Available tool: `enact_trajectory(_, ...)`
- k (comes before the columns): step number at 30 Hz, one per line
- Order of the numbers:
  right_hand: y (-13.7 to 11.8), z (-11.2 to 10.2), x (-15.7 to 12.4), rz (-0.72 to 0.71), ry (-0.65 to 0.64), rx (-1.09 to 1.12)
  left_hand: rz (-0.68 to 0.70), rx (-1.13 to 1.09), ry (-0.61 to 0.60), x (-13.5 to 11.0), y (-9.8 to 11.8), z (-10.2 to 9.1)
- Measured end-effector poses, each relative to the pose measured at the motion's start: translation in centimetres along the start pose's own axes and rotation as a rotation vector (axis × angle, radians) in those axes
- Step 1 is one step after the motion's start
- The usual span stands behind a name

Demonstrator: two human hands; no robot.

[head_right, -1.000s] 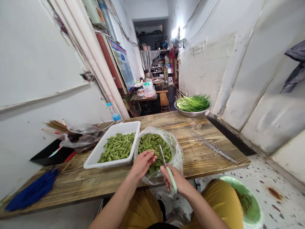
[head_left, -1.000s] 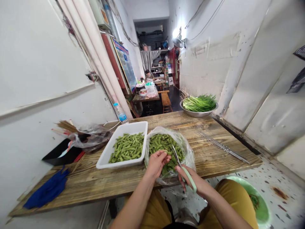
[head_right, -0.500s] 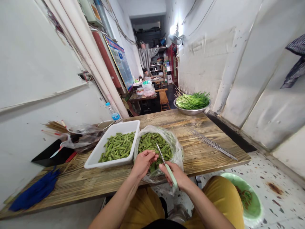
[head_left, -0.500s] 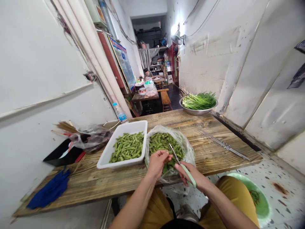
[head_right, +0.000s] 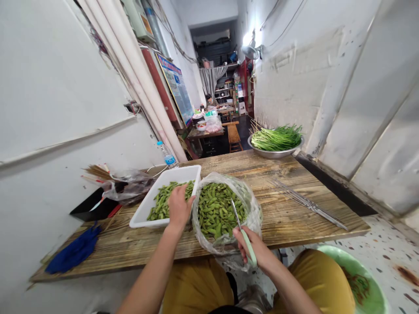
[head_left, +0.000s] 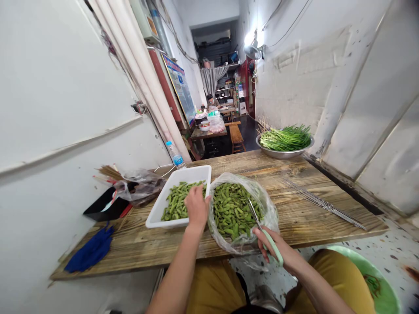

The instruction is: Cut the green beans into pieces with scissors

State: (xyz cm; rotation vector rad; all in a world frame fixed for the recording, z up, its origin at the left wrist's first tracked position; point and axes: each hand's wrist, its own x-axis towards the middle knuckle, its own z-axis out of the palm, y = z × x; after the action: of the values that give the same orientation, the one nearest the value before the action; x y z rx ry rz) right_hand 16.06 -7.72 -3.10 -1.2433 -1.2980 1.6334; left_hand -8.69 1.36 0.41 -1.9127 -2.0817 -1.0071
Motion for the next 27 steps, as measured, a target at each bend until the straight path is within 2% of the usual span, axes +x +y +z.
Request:
enact_trajectory(4, -0.6, 0.0, -0.4, -0.006, -0.01, -0.017, 0.21, 0.046, -0.339, 0.0, 2.5, 2.0)
enact_trajectory(6, -0.6, 0.0, -0.5, 0.006, -0.013, -0.038, 0.225, 0.076, -0.416, 0.2, 3.2, 2.7)
enact_trajectory(9, -0.2, 0.0, -0.5, 0.023, -0.017, -0.049, 0.239, 0.039, -0.403, 0.5, 3.4, 2.9)
enact_trajectory(13, 1.0, 0.1, 0.2, 0.013, -0.017, -0.064, 0.202, -0.222, -0.354, -0.2, 4.0, 2.7)
enact_trajectory(18, 1.4, -0.1, 1.0, -0.051, -0.001, -0.175, 0.015, -0.665, -0.549, -2.6, 5.4, 3.2)
enact_trajectory(21, 1.2, -0.4, 1.2, -0.075, 0.005, -0.201, -0.047, -0.776, -0.619, -3.4, 6.0, 3.2)
enact_trajectory(27, 1.2, -0.7, 1.1, -0.086, 0.023, -0.197, -0.159, -0.867, -0.519, -3.5, 6.9, 3.0)
